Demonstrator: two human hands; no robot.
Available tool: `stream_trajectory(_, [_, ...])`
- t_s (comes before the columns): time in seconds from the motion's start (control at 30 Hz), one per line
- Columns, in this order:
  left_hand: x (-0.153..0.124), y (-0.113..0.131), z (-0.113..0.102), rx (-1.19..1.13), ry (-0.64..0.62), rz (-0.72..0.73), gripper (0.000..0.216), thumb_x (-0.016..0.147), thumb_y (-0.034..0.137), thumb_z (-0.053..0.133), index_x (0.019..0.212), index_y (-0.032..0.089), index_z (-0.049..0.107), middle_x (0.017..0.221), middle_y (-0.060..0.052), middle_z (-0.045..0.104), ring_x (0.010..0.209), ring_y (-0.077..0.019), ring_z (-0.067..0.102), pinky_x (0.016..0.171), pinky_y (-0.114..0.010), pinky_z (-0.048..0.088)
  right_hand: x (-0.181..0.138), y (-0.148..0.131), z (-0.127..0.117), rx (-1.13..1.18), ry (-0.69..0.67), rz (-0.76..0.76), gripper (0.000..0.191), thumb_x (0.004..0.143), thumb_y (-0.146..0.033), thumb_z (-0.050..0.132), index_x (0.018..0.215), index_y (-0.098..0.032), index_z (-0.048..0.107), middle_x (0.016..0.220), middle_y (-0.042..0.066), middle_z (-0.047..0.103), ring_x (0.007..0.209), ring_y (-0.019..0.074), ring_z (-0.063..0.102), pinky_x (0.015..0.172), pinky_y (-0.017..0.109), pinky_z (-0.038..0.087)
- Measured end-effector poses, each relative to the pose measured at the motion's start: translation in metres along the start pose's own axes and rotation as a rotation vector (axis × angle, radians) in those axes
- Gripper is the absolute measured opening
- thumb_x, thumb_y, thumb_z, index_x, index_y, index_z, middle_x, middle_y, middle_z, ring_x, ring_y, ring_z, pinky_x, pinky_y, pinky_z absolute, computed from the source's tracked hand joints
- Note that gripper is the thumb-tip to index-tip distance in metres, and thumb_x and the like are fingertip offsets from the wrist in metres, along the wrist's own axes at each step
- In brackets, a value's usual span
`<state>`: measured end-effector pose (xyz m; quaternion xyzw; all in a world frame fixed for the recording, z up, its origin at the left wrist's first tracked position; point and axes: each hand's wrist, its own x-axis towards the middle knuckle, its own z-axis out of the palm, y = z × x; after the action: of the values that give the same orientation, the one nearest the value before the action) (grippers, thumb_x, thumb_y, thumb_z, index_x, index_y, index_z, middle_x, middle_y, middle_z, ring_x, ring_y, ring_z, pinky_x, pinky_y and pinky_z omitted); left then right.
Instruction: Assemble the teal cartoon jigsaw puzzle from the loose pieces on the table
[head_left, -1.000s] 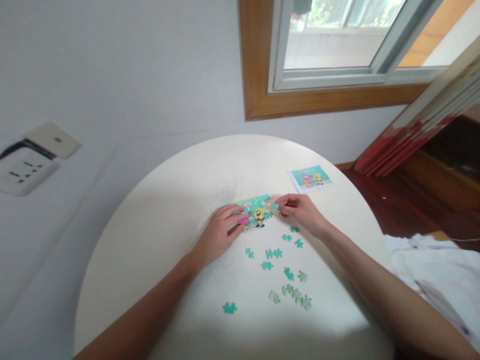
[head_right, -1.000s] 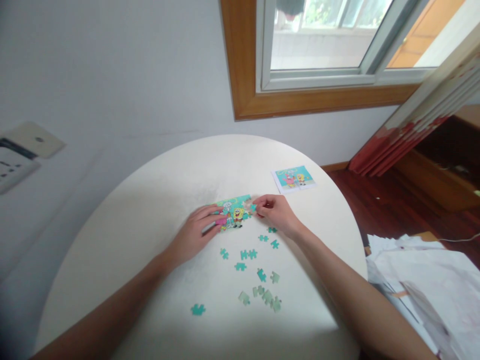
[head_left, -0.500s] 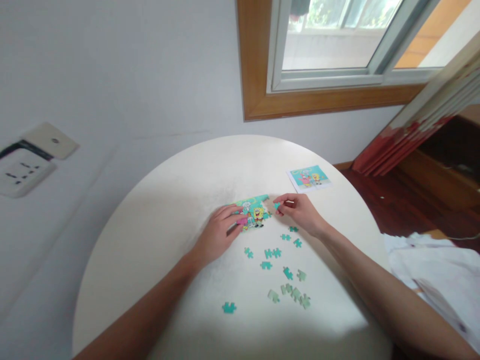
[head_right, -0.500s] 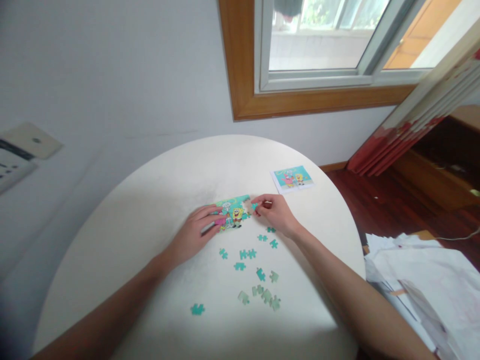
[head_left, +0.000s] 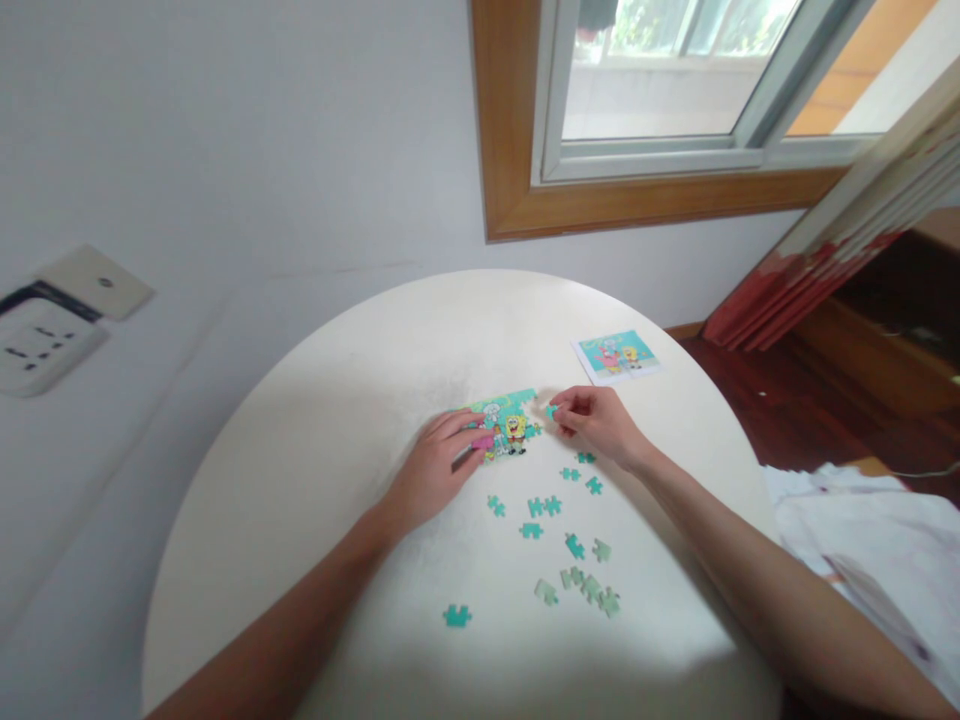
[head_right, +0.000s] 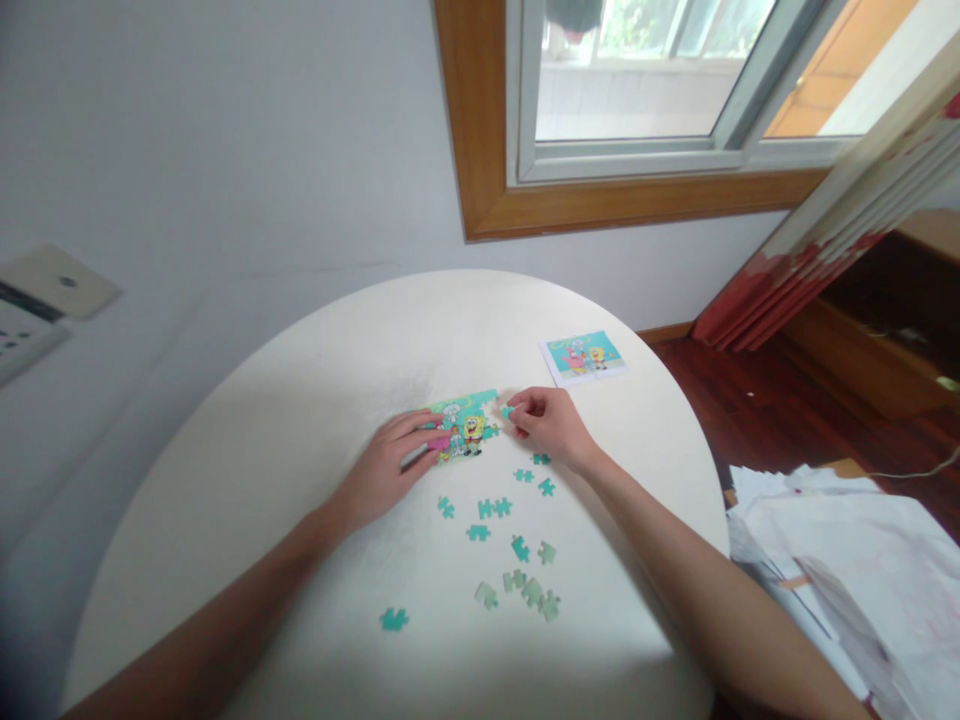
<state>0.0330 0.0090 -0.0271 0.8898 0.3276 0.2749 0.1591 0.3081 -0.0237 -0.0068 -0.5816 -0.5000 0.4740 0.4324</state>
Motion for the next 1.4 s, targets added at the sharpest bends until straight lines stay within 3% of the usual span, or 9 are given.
stream_trajectory(0.23, [0.0, 0.003, -0.002, 0.008, -0.019, -0.013, 0.021, 0.095, 0.025, 0.059, 0.112, 0.025, 0.072, 0.126, -0.008, 0.066, 0.119, -0.0243, 0.059, 0.104, -0.046, 0.047, 0.0, 0.001, 0.0, -0.158, -0.032, -0.024, 0.026, 0.075, -0.032, 0.066, 0.093, -0.013, 0.07, 0.06, 0.002, 0.063, 0.053, 0.0137, 0.056, 0.051, 0.027, 0.042])
stream_trajectory(0.4, [0.0, 0.003, -0.002, 0.007, -0.018, -0.007, 0.02, 0.095, 0.026, 0.059, 0.111, 0.025, 0.071, 0.126, -0.008, 0.066, 0.119, -0.0239, 0.059, 0.105, -0.046, 0.046, 0.002, 0.004, 0.0, -0.176, -0.04, -0.057, 0.019, 0.077, -0.029, 0.064, 0.086, -0.014, 0.069, 0.067, 0.004, 0.067, 0.057, 0.0142, 0.058, 0.055, 0.028, 0.046])
stream_trajectory(0.57, [0.001, 0.002, -0.001, 0.002, -0.015, -0.008, 0.021, 0.095, 0.026, 0.059, 0.113, 0.025, 0.071, 0.126, -0.008, 0.066, 0.119, -0.0242, 0.059, 0.104, -0.046, 0.046, 0.003, 0.011, -0.001, -0.34, -0.045, -0.197, 0.02, 0.082, -0.025, 0.058, 0.087, -0.016, 0.076, 0.082, 0.008, 0.074, 0.072, 0.0191, 0.065, 0.072, 0.033, 0.05])
stream_trajectory(0.67, [0.001, 0.002, -0.001, -0.004, -0.007, -0.009, 0.021, 0.095, 0.026, 0.059, 0.112, 0.026, 0.071, 0.126, -0.007, 0.066, 0.119, -0.0246, 0.059, 0.104, -0.047, 0.046, 0.004, 0.012, 0.0, -0.409, -0.062, -0.223, 0.021, 0.083, -0.023, 0.056, 0.087, -0.016, 0.076, 0.08, 0.007, 0.074, 0.071, 0.0187, 0.063, 0.07, 0.032, 0.049])
stream_trajectory(0.83, [0.001, 0.002, -0.001, -0.012, -0.008, -0.01, 0.021, 0.094, 0.026, 0.06, 0.112, 0.026, 0.071, 0.125, -0.007, 0.066, 0.118, -0.0246, 0.059, 0.104, -0.047, 0.047, 0.007, 0.01, 0.001, -0.392, -0.093, -0.198, 0.016, 0.082, -0.023, 0.057, 0.081, -0.016, 0.071, 0.072, 0.004, 0.07, 0.065, 0.0162, 0.06, 0.063, 0.028, 0.044])
stream_trajectory(1.1, [0.0, 0.003, -0.001, 0.007, -0.01, -0.004, 0.021, 0.095, 0.027, 0.059, 0.111, 0.024, 0.071, 0.125, -0.008, 0.066, 0.118, -0.0238, 0.059, 0.104, -0.046, 0.047, 0.007, 0.009, -0.001, -0.365, -0.066, -0.2, 0.023, 0.085, -0.024, 0.051, 0.091, -0.015, 0.071, 0.08, 0.007, 0.071, 0.071, 0.0177, 0.06, 0.068, 0.03, 0.046])
stream_trajectory(1.4, [0.0, 0.002, -0.001, 0.011, -0.01, -0.006, 0.021, 0.096, 0.028, 0.058, 0.112, 0.026, 0.071, 0.126, -0.007, 0.066, 0.118, -0.024, 0.059, 0.104, -0.046, 0.047, -0.002, -0.011, -0.039, -0.555, -0.095, -0.124, 0.014, 0.075, -0.017, 0.058, 0.075, -0.017, 0.072, 0.07, 0.005, 0.071, 0.064, 0.0171, 0.06, 0.062, 0.03, 0.043])
